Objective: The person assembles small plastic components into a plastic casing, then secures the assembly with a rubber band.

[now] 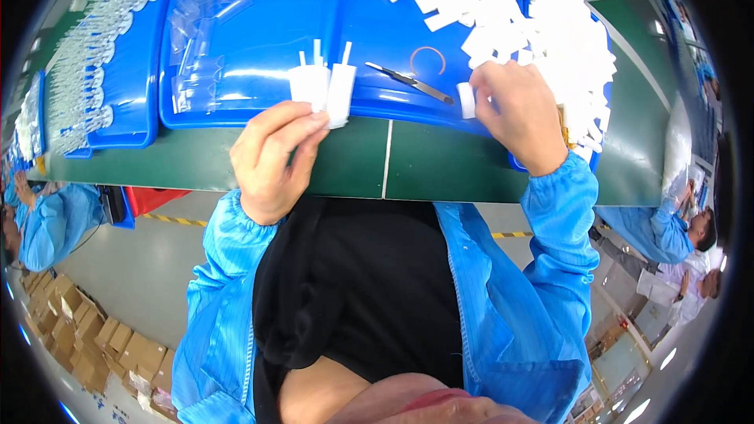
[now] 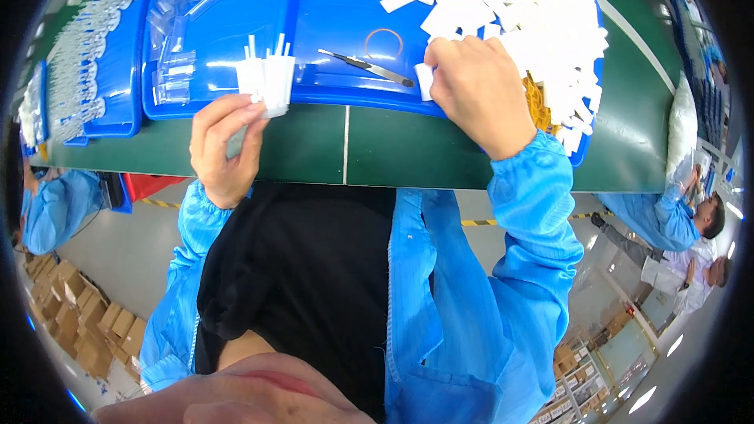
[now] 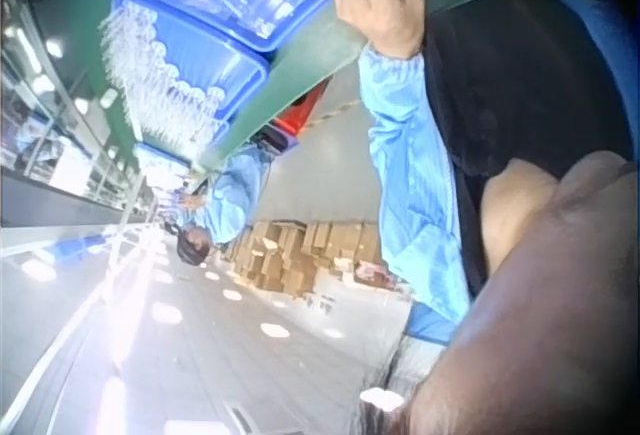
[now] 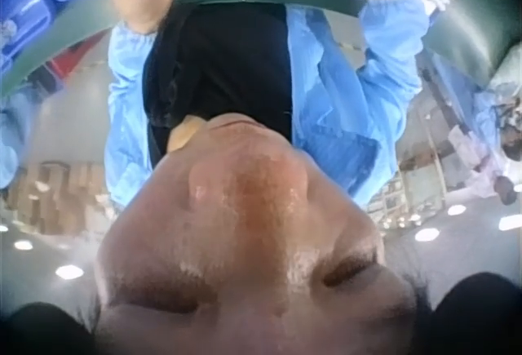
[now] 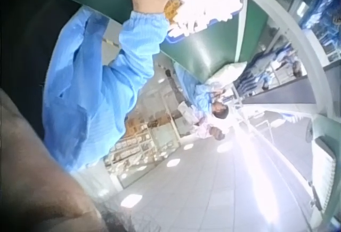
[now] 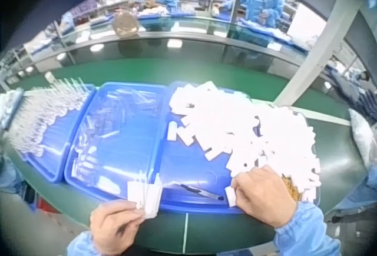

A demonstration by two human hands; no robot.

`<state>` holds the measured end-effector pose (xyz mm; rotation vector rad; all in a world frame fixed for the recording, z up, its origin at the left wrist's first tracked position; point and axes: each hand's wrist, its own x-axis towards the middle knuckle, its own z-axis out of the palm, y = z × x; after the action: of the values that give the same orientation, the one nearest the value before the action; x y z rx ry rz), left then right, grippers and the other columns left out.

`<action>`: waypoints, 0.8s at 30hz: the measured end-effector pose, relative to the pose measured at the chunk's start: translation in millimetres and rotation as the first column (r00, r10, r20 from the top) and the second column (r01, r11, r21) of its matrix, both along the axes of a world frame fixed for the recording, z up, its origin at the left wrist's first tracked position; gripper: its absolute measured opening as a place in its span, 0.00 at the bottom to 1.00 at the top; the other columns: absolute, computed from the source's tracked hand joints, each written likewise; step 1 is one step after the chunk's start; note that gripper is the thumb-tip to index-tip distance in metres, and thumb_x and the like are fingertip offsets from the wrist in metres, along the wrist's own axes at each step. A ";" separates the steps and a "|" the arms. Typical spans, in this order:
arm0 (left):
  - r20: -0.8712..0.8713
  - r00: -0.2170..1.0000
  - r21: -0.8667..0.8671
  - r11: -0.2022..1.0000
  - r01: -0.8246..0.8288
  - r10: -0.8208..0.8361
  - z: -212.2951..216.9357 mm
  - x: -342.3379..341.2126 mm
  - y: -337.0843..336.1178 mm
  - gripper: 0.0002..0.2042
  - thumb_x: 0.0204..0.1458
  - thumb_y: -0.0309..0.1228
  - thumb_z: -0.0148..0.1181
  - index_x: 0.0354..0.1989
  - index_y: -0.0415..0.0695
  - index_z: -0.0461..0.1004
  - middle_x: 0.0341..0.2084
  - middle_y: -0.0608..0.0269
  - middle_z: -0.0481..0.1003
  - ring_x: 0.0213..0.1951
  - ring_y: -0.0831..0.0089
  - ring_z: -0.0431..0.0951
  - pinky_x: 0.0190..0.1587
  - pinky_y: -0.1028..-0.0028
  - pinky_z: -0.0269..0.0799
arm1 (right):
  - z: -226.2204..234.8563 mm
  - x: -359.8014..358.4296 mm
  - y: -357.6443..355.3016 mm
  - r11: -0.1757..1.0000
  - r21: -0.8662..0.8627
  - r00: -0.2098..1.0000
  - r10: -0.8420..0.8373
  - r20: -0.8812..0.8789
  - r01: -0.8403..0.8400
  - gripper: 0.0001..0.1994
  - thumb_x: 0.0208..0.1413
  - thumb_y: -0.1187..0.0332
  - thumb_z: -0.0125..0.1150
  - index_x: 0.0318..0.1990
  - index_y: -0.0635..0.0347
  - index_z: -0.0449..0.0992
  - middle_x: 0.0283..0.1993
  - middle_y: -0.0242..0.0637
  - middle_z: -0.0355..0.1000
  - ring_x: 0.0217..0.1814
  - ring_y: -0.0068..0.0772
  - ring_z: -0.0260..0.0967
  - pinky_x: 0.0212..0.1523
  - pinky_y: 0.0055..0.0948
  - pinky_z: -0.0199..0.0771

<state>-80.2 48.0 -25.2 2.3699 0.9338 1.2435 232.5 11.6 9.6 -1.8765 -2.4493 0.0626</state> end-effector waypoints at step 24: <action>-0.178 0.957 0.042 0.970 0.240 -0.229 11.9 6.4 2.9 0.14 0.43 0.24 0.67 0.42 0.45 0.81 0.46 0.58 0.80 0.30 0.71 0.77 0.29 0.74 0.68 | -11.3 -62.9 31.4 0.925 -0.348 -0.170 -0.322 -0.931 0.153 0.16 0.67 0.64 0.58 0.58 0.60 0.72 0.50 0.41 0.79 0.51 0.28 0.75 0.56 0.28 0.72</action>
<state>-73.8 50.9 -13.3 2.5818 0.6418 1.0049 169.6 43.0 -1.7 -1.2254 -0.8776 1.1802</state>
